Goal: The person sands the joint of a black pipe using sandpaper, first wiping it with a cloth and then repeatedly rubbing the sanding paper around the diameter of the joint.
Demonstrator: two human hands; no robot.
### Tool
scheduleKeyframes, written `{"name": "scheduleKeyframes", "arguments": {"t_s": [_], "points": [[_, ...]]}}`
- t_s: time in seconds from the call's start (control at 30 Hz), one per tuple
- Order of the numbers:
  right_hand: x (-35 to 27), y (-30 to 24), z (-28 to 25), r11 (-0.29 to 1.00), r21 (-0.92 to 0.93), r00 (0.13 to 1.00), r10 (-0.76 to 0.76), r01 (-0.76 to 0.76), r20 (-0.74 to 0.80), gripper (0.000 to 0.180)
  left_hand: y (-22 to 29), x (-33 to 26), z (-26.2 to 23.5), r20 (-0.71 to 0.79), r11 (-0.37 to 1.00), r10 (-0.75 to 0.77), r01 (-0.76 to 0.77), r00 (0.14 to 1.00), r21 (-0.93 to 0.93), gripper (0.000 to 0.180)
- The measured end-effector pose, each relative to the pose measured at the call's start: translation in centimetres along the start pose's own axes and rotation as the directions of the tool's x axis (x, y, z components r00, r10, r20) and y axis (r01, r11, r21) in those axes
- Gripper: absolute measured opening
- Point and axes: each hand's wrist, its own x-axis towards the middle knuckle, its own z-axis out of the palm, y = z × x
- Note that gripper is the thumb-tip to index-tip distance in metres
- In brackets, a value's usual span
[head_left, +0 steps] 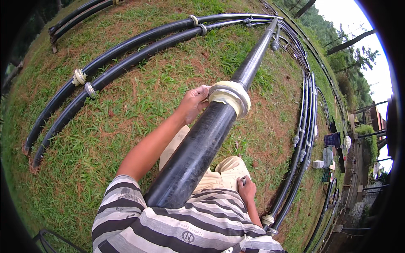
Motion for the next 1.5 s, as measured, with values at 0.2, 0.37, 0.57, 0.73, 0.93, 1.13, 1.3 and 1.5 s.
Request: {"name": "scheduleKeyframes", "arguments": {"t_s": [0.2,0.37,0.57,0.73,0.93,1.13,1.3,1.5], "points": [[0.1,0.4,0.3,1.0,0.003,1.0,-0.007,0.007,0.007,0.034,-0.8,0.3,-0.2,-0.011,0.999,0.043,-0.043,0.999,0.012,0.045],[0.1,0.0,0.1,1.0,0.009,1.0,-0.003,0.003,-0.009,0.035,-1.3,0.4,0.0,-0.023,0.996,0.084,-0.083,0.996,0.027,0.044],[0.1,0.1,0.1,1.0,0.01,1.0,0.003,-0.002,-0.006,0.036,-1.8,0.6,0.2,-0.006,0.99,0.138,-0.138,0.99,0.015,0.04],[0.1,-0.2,-0.1,1.0,0.015,1.0,0.005,-0.005,-0.003,0.036,-2.0,0.3,0.3,-0.051,0.989,0.145,-0.143,0.988,0.046,0.04],[0.3,0.4,0.2,0.999,0.036,1.0,-0.007,0.008,-0.03,0.034,-2.0,-0.4,0.3,-0.026,0.99,0.141,-0.14,0.99,0.019,0.041],[1.8,-4.2,-4.6,0.939,0.286,0.952,-0.109,0.194,-0.286,0.043,0.1,-1.4,1.4,-0.138,0.985,0.083,-0.06,0.987,0.16,0.036],[1.8,-14.0,-13.0,0.679,0.393,0.736,-0.331,0.621,-0.591,0.049,3.5,-3.5,3.8,-0.077,0.831,0.322,-0.243,0.944,0.501,0.033],[0.9,-22.8,-20.7,-0.341,0.307,-0.025,-0.704,0.889,-0.709,0.04,7.6,-5.0,7.1,0.373,0.642,0.268,-0.453,0.888,0.618,0.046]]}}
